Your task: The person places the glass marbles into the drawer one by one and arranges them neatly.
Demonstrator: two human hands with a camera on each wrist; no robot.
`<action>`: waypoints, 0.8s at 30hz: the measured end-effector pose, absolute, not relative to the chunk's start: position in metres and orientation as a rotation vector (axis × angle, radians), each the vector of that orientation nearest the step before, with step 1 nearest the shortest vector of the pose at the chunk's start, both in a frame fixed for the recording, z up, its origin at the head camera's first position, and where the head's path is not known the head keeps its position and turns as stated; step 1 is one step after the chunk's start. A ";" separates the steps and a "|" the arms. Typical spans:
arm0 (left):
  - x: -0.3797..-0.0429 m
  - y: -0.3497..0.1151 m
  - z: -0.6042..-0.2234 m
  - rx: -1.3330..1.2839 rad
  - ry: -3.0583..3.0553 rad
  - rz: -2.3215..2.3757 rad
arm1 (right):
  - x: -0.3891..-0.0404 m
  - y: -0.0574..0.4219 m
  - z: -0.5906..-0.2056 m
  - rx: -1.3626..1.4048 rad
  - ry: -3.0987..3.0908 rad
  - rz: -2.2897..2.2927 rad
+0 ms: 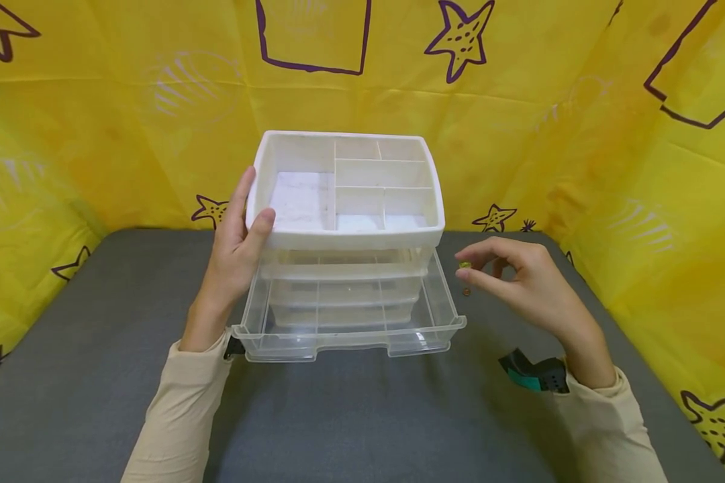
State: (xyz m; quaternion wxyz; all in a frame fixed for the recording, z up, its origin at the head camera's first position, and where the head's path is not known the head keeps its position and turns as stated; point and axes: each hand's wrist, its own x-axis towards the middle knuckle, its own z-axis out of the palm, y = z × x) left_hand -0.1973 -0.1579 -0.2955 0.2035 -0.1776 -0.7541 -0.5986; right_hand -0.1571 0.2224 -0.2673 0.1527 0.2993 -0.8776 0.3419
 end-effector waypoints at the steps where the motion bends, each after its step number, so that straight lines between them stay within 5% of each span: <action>1: -0.197 -0.158 -0.296 -0.498 -2.101 -1.673 | -0.157 0.221 -0.265 0.871 -2.511 0.969; 24: -0.198 -0.159 -0.296 -0.526 -2.079 -1.712 | -0.158 0.179 -0.246 1.252 -2.419 0.977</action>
